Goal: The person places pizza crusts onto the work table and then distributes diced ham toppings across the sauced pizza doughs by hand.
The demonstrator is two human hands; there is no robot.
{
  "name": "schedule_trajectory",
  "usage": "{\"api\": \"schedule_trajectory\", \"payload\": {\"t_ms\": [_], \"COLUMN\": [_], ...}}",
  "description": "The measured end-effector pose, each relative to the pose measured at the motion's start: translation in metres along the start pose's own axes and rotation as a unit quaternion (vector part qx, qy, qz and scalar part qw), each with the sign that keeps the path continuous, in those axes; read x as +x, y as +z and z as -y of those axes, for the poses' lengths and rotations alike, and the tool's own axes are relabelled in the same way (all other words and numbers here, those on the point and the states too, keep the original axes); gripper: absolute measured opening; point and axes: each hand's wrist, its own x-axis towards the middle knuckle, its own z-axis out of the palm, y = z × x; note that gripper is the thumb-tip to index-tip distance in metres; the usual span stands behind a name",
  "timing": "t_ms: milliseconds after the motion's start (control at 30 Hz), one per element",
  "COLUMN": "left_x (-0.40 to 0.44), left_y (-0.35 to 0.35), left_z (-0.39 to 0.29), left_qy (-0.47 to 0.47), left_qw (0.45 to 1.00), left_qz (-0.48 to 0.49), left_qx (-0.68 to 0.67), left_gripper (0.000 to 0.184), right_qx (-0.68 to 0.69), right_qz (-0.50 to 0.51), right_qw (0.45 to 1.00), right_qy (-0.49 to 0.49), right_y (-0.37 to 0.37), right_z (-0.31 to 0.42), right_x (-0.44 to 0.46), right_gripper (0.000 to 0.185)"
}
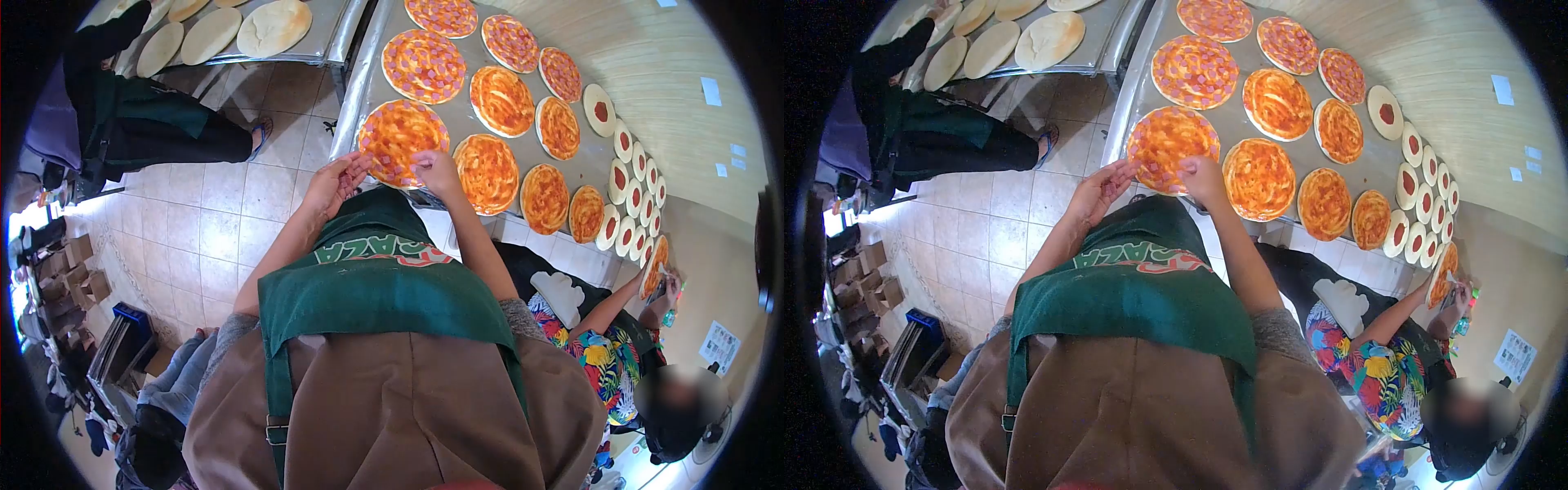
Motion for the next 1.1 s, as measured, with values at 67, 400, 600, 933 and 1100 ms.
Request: {"api": "schedule_trajectory", "payload": {"t_ms": [67, 400, 600, 933, 1100], "left_x": [0.000, 0.000, 0.000, -0.001, 0.010], "left_y": [0.001, 0.006, 0.003, 0.009, 0.002], "left_z": [0.000, 0.001, 0.003, 0.001, 0.010], "left_qy": [0.000, -0.008, -0.008, -0.004, -0.018], "left_qw": [1.000, 1.000, 1.000, 0.999, 0.997], "left_qz": [-0.001, -0.004, 0.002, 0.024, 0.058], "left_qx": [0.001, 0.019, 0.014, -0.027, -0.040], "left_gripper": [0.041, 0.042, 0.041, 0.044, 0.040], "right_qx": [-0.033, -0.126, -0.211, -0.148, -0.079], "right_qz": [0.026, -0.028, -0.084, -0.084, -0.024], "right_qw": [0.999, 0.991, 0.973, 0.970, 0.946], "right_qy": [-0.016, -0.032, -0.039, -0.173, -0.314], "right_y": [-0.002, 0.000, 0.005, 0.010, 0.024], "right_z": [0.009, 0.016, 0.045, 0.082, 0.100], "right_x": [-0.003, -0.009, -0.018, -0.029, -0.040], "right_gripper": [0.018, 0.012, 0.012, 0.016, 0.014]}}
